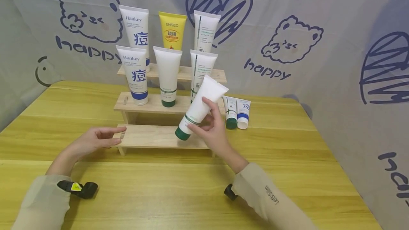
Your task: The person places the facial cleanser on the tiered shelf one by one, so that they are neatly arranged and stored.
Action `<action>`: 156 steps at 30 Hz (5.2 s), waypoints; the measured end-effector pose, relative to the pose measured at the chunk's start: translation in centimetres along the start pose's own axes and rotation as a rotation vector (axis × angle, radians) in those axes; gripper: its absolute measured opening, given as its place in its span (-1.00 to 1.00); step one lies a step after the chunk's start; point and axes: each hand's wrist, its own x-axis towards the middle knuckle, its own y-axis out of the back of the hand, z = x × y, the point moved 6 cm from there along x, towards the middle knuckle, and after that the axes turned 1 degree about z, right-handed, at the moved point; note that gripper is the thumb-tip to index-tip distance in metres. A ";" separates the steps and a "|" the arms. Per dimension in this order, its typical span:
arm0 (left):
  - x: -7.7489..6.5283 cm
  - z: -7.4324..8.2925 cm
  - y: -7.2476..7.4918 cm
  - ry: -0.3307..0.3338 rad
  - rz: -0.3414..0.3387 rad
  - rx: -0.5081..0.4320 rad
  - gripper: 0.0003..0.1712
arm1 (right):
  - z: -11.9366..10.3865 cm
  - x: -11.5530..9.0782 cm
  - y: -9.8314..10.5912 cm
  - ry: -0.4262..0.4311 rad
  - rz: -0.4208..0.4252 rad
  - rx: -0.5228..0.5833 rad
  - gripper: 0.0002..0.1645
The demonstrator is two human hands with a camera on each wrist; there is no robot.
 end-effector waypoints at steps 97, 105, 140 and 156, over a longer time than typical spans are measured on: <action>-0.1 -0.2 0.1 0.039 -0.003 -0.006 -0.35 | 1.3 0.6 -10.9 0.157 -0.358 -0.193 -0.44; 0.0 -0.3 0.2 0.024 0.009 0.002 -0.37 | -1.1 0.5 -9.4 -0.049 -0.293 -0.050 -0.66; -0.2 -0.4 0.1 0.043 0.017 0.022 -0.34 | 0.0 -2.0 0.4 -0.127 -0.108 -0.123 -0.88; 0.0 -0.3 0.0 0.031 0.011 0.030 -0.36 | 3.6 -2.5 7.3 -0.026 -0.026 -0.179 -0.88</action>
